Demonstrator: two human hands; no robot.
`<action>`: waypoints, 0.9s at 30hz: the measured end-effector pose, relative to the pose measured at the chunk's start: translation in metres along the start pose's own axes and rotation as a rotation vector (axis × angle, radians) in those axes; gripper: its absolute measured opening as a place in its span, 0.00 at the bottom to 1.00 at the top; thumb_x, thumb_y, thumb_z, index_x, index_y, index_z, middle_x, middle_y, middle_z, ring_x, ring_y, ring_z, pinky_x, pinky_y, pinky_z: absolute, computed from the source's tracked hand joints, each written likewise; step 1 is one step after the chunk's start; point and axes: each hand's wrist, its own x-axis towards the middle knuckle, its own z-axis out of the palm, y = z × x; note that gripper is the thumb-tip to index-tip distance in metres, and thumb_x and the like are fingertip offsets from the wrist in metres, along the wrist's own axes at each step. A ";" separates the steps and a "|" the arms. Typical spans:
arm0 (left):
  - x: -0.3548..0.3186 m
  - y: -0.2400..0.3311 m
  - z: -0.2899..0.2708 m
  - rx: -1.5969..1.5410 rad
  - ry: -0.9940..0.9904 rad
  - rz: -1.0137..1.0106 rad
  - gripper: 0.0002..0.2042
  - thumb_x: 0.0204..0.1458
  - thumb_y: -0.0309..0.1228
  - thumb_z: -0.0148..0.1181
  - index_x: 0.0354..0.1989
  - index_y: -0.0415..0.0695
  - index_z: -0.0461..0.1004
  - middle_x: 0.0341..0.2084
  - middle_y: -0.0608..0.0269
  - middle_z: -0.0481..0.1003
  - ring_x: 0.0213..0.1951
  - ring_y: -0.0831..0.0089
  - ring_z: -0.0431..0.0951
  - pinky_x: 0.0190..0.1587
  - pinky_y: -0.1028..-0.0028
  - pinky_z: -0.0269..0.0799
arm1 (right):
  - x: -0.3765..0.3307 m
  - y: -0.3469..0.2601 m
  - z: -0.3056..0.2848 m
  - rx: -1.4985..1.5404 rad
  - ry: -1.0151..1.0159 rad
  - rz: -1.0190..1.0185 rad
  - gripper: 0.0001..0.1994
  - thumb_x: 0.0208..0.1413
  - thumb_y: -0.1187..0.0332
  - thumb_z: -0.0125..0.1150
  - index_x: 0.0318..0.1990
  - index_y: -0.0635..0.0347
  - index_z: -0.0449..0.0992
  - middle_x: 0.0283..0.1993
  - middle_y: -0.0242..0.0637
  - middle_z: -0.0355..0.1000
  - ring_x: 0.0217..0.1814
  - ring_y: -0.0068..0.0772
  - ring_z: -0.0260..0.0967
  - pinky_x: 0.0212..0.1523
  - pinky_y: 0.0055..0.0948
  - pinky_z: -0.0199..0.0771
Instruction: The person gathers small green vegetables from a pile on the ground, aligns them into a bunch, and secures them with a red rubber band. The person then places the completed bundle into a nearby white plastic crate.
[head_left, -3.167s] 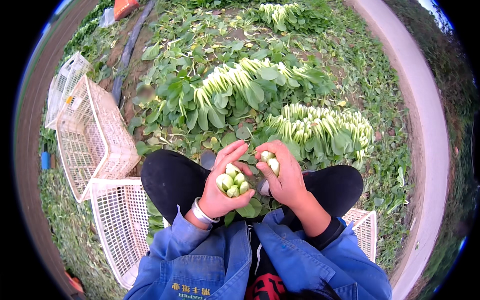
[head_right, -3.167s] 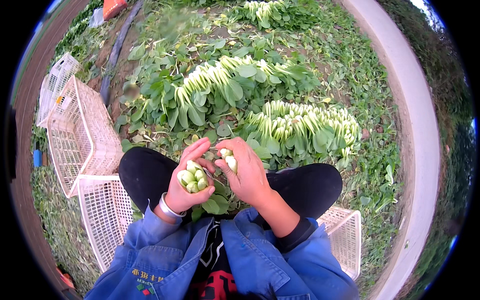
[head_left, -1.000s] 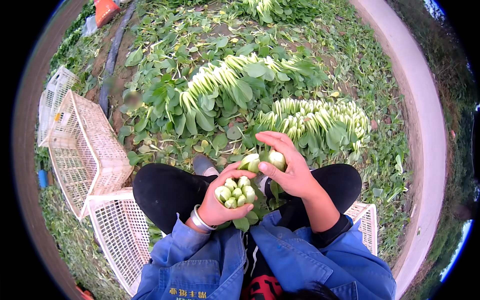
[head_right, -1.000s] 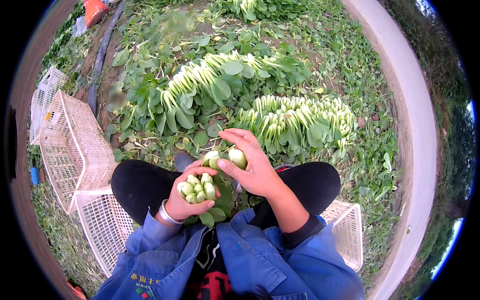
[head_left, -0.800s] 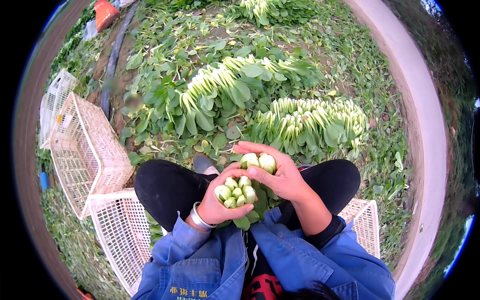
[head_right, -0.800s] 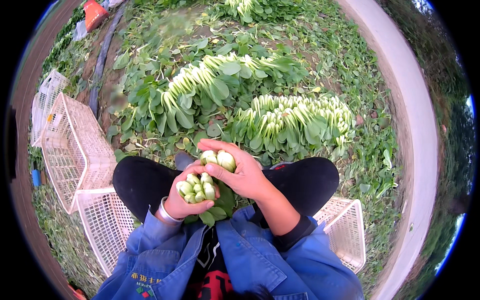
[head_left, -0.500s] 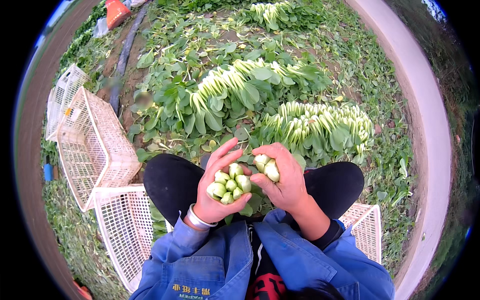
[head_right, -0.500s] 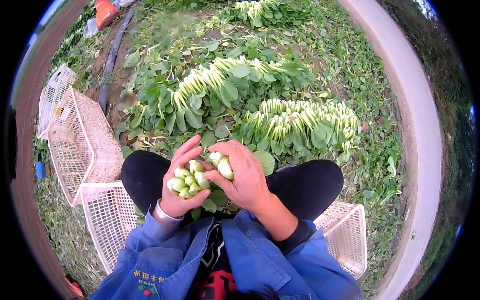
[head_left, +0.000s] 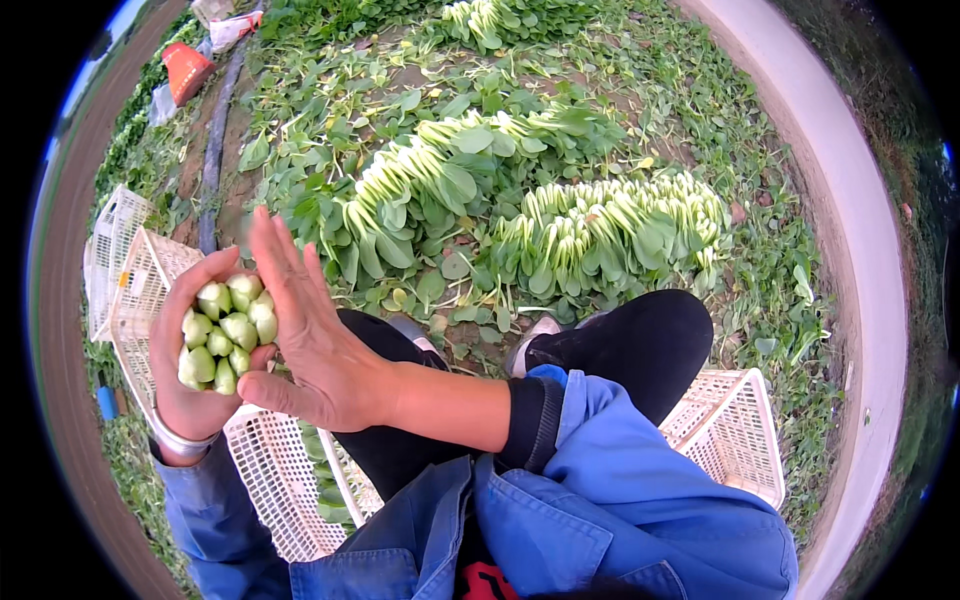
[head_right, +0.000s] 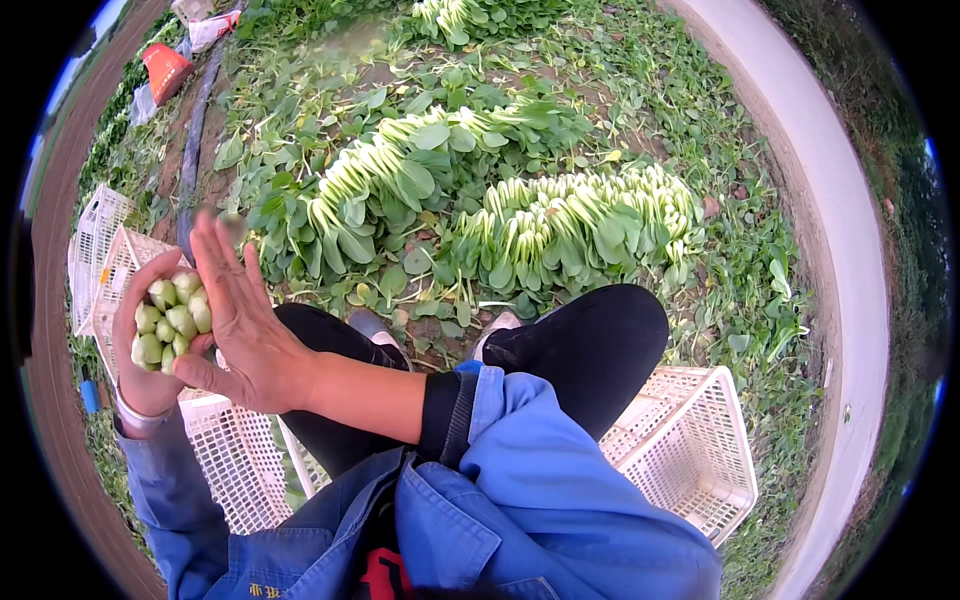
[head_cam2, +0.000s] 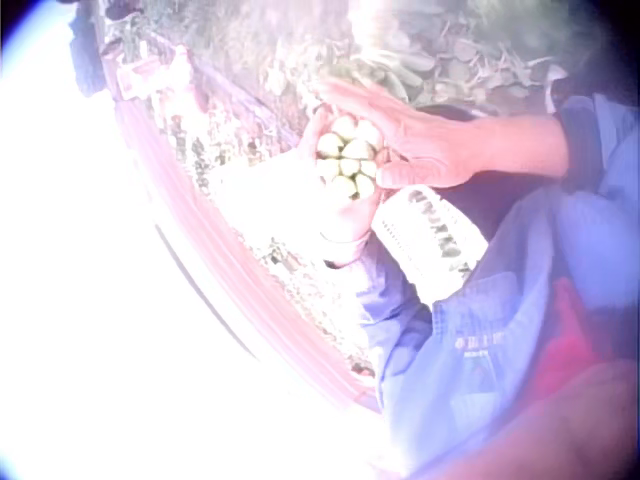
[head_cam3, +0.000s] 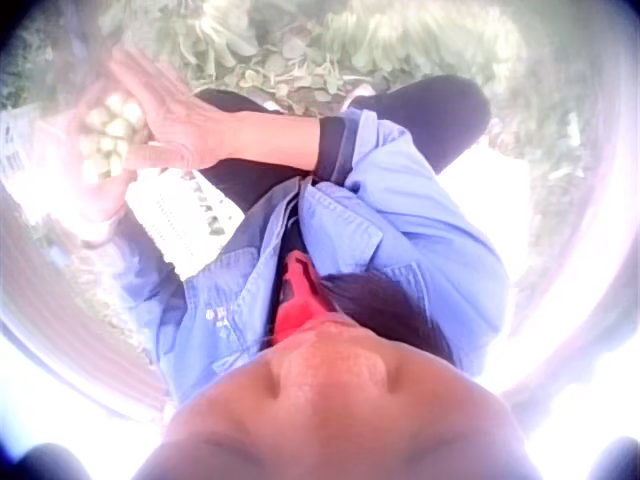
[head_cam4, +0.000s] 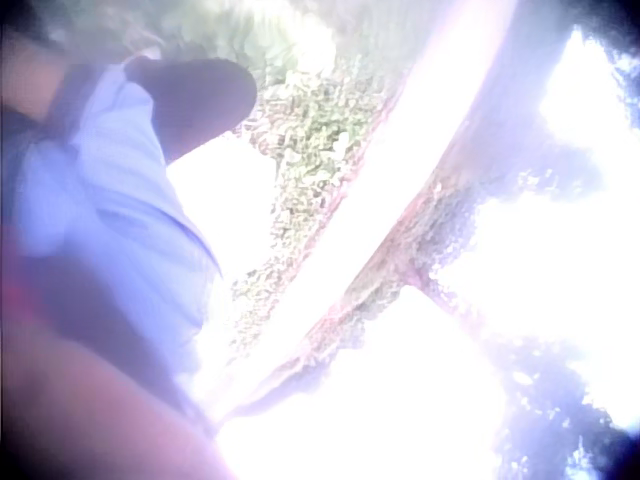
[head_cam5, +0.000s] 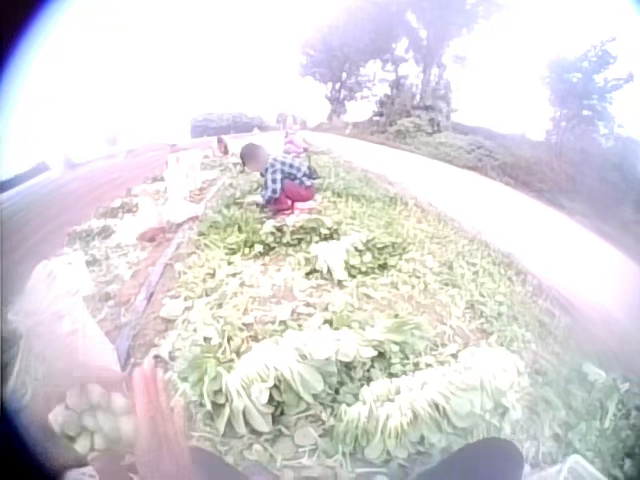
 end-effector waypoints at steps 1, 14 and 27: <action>-0.006 -0.002 -0.016 0.132 -0.057 -0.015 0.37 0.41 0.31 0.81 0.62 0.40 0.71 0.47 0.61 0.78 0.47 0.71 0.79 0.53 0.70 0.76 | -0.002 -0.003 0.011 -0.108 -0.066 0.052 0.58 0.64 0.31 0.46 0.77 0.72 0.24 0.81 0.66 0.23 0.85 0.63 0.13 0.78 0.62 0.14; -0.067 -0.039 0.062 0.350 0.120 -0.500 0.28 0.41 0.19 0.68 0.56 0.37 0.71 0.50 0.50 0.79 0.57 0.55 0.78 0.63 0.62 0.70 | -0.138 0.316 -0.168 -0.498 0.365 0.945 0.16 0.59 0.60 0.69 0.49 0.60 0.79 0.33 0.37 0.79 0.33 0.35 0.77 0.38 0.35 0.77; -0.078 -0.044 0.063 0.139 0.189 -0.900 0.39 0.47 0.19 0.74 0.68 0.34 0.58 0.51 0.42 0.76 0.36 0.63 0.82 0.36 0.69 0.83 | -0.199 0.405 -0.229 0.211 1.160 0.805 0.16 0.60 0.66 0.71 0.51 0.58 0.73 0.54 0.45 0.76 0.51 0.38 0.75 0.56 0.36 0.75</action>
